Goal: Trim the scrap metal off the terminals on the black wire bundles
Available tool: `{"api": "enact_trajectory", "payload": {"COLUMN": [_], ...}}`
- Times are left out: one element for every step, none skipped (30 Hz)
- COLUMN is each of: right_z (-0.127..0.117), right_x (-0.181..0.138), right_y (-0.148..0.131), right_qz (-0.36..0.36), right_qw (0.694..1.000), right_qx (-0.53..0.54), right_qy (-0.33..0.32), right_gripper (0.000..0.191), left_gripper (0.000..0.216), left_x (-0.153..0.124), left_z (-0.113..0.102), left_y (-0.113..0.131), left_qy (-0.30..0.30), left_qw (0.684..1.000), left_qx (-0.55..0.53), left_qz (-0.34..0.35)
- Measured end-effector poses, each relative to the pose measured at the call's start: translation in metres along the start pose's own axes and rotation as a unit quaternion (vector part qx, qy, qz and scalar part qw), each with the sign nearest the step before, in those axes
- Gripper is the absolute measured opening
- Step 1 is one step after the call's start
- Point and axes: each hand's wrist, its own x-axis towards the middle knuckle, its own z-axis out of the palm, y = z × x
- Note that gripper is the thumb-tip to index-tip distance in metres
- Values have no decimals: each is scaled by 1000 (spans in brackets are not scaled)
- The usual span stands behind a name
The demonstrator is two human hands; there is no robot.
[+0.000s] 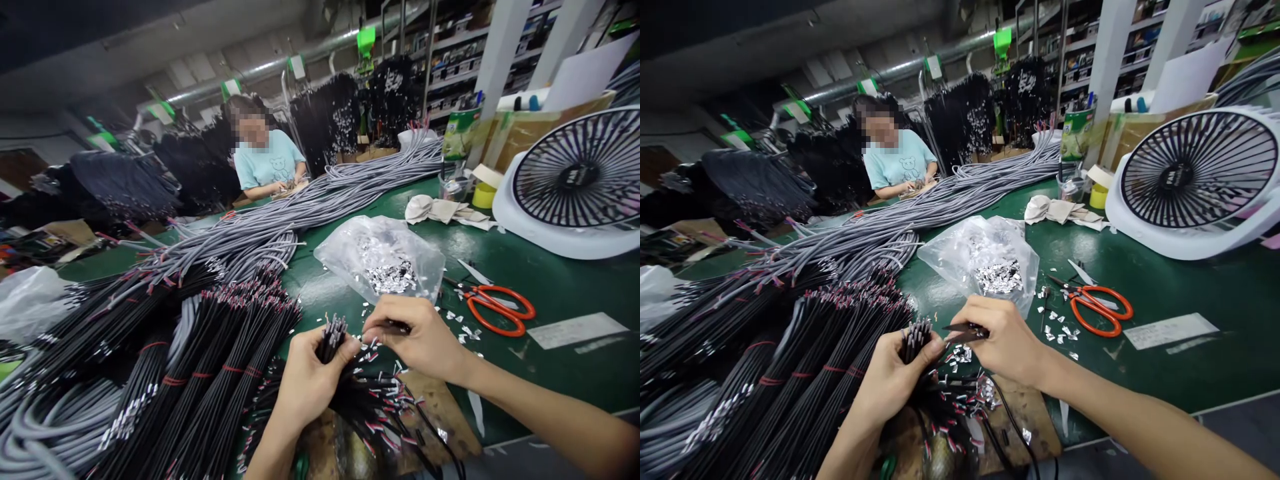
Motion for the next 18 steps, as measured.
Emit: {"api": "enact_trajectory", "payload": {"right_z": [2,4,5,7,9,10,10,10,8,6,2,-3,-9,-14,-20,-24,-27,-28], "right_x": [0,0,1,1,1,1,2,2,2,3,4,5,7,9,10,11,12,12], "right_y": [1,3,4,4,4,4,2,0,-2,-4,-5,-5,-4,-1,2,6,10,13], "right_qz": [38,83,130,172,200,213,206,180,139,99,70,58,65,83,102,115,116,113], "right_qw": [999,994,984,971,959,955,961,974,987,994,995,991,986,978,969,963,960,959], "right_qx": [28,70,119,165,196,201,179,134,79,29,-10,-33,-45,-60,-78,-109,-142,-158], "right_qy": [0,-4,-14,-27,-39,-46,-40,-22,4,38,75,114,147,182,210,217,214,205], "right_gripper": [13,17,22,26,30,31,31,29,26,25,25,27,30,33,33,32,29,21], "left_gripper": [26,25,23,22,21,21,20,19,19,18,19,20,21,22,23,23,24,25], "left_x": [0,0,0,0,1,1,1,1,1,2,2,1,1,1,1,1,1,1], "left_z": [0,0,-1,-1,-1,0,1,2,4,5,6,7,8,8,8,8,8,8], "left_y": [0,0,1,2,3,4,5,6,6,6,5,3,2,0,-1,-1,-1,-1], "left_qy": [-4,-7,-8,-5,-1,4,10,14,16,13,5,-2,-8,-11,-9,-5,-2,0], "left_qw": [1000,1000,1000,1000,1000,1000,1000,1000,1000,1000,1000,1000,1000,1000,1000,1000,1000,1000], "left_qx": [-6,-12,-15,-16,-15,-12,-8,-4,-2,-2,-3,-4,-4,0,6,14,21,27], "left_qz": [-2,-4,-4,-2,0,0,-1,-4,-5,-5,-4,0,3,6,6,6,6,4]}}
